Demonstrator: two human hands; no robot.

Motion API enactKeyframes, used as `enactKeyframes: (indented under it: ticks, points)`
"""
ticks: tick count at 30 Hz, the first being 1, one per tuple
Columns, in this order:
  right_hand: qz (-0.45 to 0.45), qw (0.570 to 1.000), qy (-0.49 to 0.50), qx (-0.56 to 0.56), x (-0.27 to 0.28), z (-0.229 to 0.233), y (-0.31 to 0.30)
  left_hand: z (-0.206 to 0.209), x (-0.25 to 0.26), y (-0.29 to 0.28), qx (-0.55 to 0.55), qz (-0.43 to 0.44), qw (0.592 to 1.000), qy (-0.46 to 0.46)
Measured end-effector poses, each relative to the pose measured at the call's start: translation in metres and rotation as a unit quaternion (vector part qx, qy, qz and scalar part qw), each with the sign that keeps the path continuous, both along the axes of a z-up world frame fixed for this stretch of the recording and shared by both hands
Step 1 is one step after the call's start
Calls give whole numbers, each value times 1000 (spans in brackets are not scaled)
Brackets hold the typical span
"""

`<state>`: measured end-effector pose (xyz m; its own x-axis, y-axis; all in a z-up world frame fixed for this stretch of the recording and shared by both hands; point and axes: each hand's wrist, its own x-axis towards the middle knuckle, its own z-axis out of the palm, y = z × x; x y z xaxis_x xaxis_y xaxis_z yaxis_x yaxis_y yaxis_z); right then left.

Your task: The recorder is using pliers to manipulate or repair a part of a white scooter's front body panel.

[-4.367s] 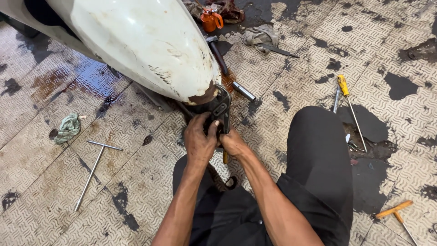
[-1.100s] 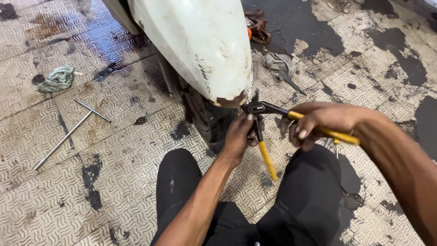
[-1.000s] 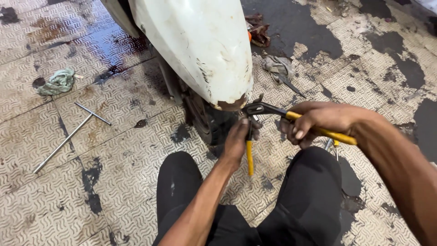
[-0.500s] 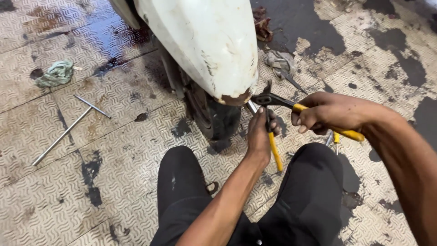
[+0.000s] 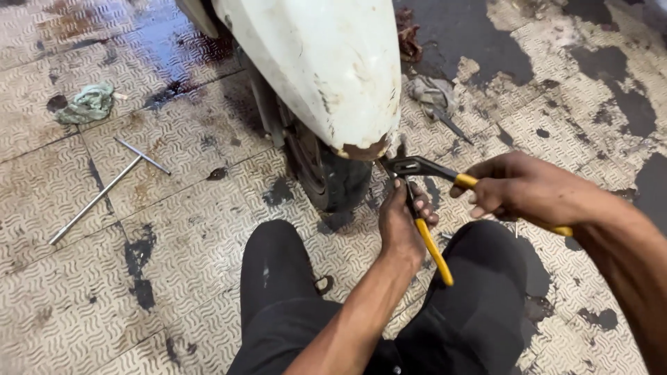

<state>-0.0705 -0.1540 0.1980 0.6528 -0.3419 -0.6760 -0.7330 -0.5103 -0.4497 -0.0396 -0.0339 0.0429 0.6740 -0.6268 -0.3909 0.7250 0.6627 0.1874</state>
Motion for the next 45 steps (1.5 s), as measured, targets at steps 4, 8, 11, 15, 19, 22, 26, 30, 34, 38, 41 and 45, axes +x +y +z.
enactKeyframes:
  ticks: [4,8,11,15,19,22,26,30,34,38,41,45]
  points:
    - [5,997,-25,-68,-10,-16,17,4,-3,-13,-24,19,997,72]
    - [51,992,-98,-53,-28,-61,-7,1,-2,-17,-58,40,992,100]
    - [-34,994,-95,-43,-30,-83,-5,-1,2,-16,3,39,996,76]
    - [-83,986,-64,126,-49,-144,-46,-3,5,-19,-3,26,998,57]
    - [-94,960,-10,264,-64,-184,-81,-12,9,-25,42,31,997,53]
    - [-116,950,-1,290,-47,-134,-43,-22,8,-33,53,73,996,-5]
    - [-64,994,50,80,-39,-114,-14,-21,9,-24,113,75,985,-110]
    - [-70,987,-15,144,-45,-149,-23,-19,18,-14,162,53,972,-160]
    - [-132,978,-49,154,-47,-167,-28,-32,26,-20,211,20,953,-217]
    - [-150,968,-58,191,-49,-178,-27,-13,27,-10,193,3,948,-252]
    - [-153,965,-64,205,-50,-166,-16,-8,28,-4,188,-2,946,-264]
    - [-170,955,-65,233,-52,-160,-8,-19,29,-8,235,-25,936,-262]
